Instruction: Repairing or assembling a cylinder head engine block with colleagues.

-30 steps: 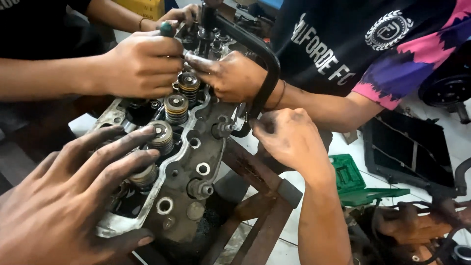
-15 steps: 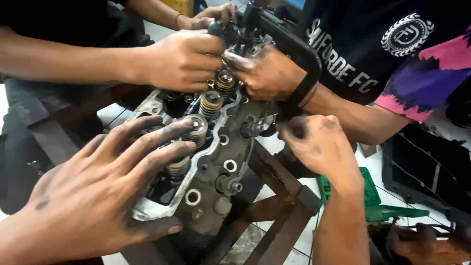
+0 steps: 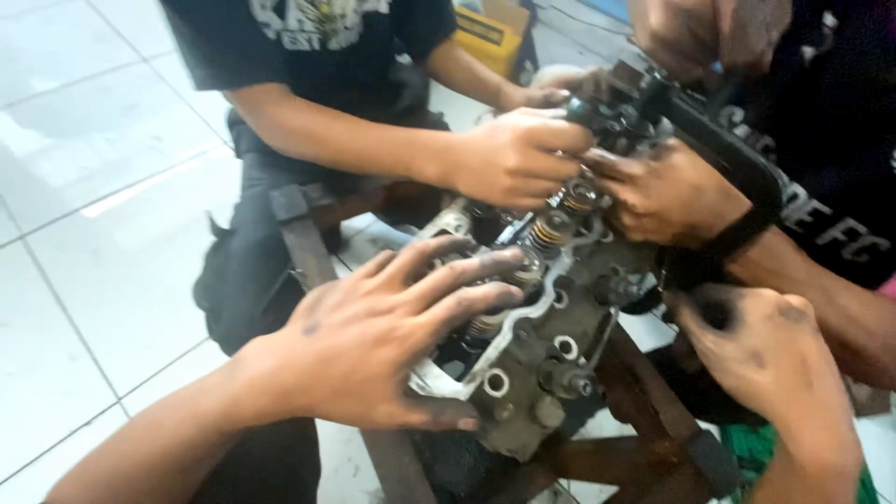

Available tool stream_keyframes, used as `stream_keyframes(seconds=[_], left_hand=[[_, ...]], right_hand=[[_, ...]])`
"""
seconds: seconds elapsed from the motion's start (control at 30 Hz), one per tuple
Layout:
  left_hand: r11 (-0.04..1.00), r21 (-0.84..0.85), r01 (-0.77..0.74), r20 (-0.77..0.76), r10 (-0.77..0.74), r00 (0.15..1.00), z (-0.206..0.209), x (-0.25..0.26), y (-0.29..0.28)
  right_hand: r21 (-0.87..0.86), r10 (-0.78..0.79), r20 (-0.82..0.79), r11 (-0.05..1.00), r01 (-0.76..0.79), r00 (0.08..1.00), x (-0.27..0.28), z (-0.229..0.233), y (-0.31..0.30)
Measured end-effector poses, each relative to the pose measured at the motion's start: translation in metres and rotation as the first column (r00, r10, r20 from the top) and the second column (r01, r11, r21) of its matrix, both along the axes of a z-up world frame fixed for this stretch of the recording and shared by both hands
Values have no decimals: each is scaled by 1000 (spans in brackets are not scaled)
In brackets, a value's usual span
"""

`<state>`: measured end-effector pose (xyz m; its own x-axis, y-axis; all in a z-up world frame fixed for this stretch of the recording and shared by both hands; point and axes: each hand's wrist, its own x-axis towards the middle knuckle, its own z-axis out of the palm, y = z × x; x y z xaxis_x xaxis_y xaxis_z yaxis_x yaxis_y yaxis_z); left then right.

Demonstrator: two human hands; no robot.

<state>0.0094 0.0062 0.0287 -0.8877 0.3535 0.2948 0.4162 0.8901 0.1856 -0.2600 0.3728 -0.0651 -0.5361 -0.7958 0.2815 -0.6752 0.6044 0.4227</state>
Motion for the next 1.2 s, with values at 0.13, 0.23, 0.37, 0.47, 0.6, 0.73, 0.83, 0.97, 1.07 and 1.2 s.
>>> stream_keyframes(seconds=[0.13,0.23,0.37,0.47,0.6,0.73,0.83,0.97,1.07,1.2], left_hand=[[1000,26,-16,5,15,1000,4,5,0],[1000,17,-5,-18,5,1000,3,3,1],[1000,16,-4,-7,4,1000,1,2,1],[1000,15,-10,3,9,1000,2,3,1],[1000,-1,-16,15,16,1000,1,2,1],[1000,10,-7,14,7,1000,2,2,1],[1000,17,-5,18,5,1000,0,1,1],[1000,-1,-24,12,24,1000,5,3,4],[1000,23,13,-41,-12,999,-3,3,0],[1000,-17,16,-112,-18,994,-15,-4,-2]], right_hand=[[-162,-323,589,850,500,741,56,76,-71],[-188,-306,575,854,486,759,53,69,-64],[-202,-304,534,860,468,789,55,72,-64],[-155,-382,598,807,569,705,65,85,-74],[-179,-349,547,839,513,761,61,81,-70],[-199,-349,534,834,515,771,64,80,-71],[-167,-394,504,829,534,768,58,72,-66],[-228,-273,459,884,409,845,60,72,-62],[-284,-200,418,898,336,886,57,64,-57],[-333,-66,300,928,169,952,53,60,-47]])
